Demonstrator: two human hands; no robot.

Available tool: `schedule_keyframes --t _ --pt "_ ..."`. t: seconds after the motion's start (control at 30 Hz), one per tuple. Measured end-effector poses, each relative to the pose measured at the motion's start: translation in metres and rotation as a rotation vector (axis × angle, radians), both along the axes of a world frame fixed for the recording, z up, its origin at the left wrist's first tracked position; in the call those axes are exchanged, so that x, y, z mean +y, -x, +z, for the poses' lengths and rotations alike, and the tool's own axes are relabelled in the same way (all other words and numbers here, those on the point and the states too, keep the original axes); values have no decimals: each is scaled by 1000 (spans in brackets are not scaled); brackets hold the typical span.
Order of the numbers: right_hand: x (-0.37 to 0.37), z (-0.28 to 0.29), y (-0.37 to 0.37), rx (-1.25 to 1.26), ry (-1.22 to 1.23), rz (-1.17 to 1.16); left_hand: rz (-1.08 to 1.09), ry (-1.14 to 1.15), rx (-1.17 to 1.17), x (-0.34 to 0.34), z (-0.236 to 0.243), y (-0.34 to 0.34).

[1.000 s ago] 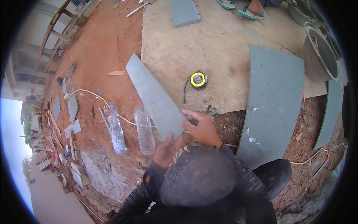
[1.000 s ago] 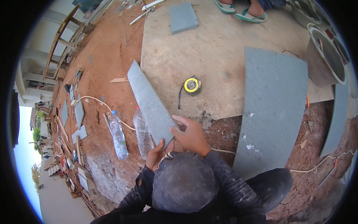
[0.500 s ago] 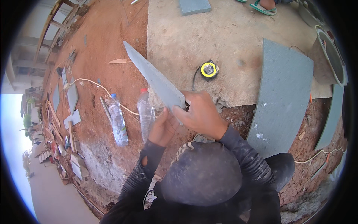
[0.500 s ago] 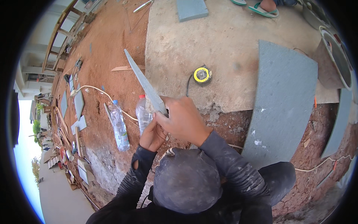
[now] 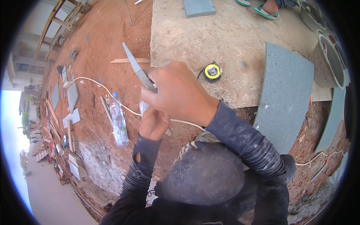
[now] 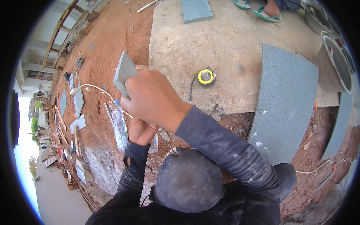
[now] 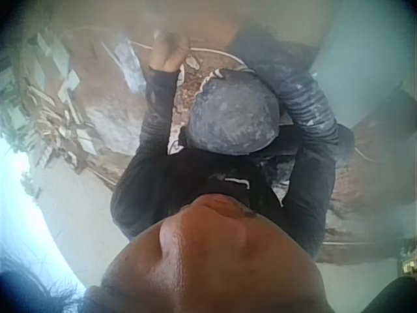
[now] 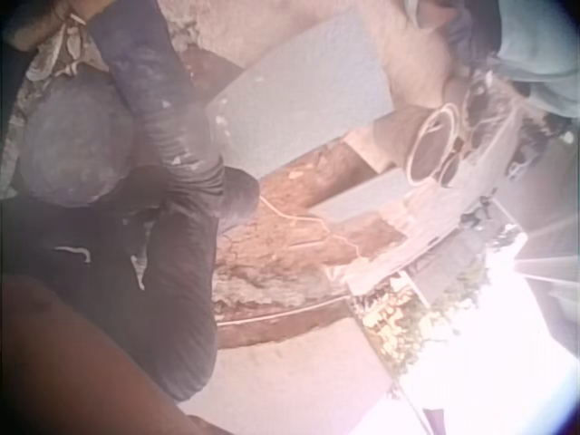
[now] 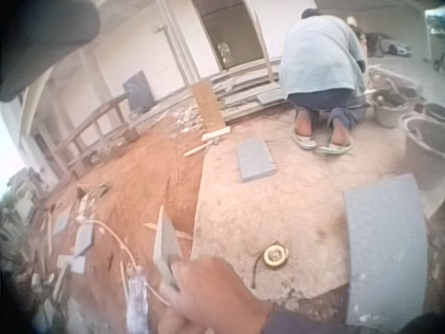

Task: The person measures and marks gray rectangular tiles on a construction site floor using a tape measure and a marker. They align the tiles, measure specific lengths, and draw lines to indicate cut points. The person handles the tiles one by one, positioning them for measurement and marking.

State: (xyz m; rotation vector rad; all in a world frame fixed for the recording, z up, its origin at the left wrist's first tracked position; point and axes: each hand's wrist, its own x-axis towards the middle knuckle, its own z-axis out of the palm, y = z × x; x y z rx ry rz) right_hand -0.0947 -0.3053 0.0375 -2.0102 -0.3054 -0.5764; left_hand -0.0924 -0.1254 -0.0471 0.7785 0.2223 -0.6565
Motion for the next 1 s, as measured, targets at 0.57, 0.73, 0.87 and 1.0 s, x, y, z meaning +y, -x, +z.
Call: schedule_keyframes --t 0.57,0.73,0.87,1.0 --pt "-2 -5 -2 13 -190 -6 -93 244 -6 -9 -6 -42" --pt "6 -11 6 30 -161 -26 -68 224 -140 -18 -25 -85" --pt "4 -17 17 -27 -142 -34 -33 201 -192 -11 -37 -91" --pt "-28 6 49 6 -120 -26 -2 260 -269 -1 -51 -102"
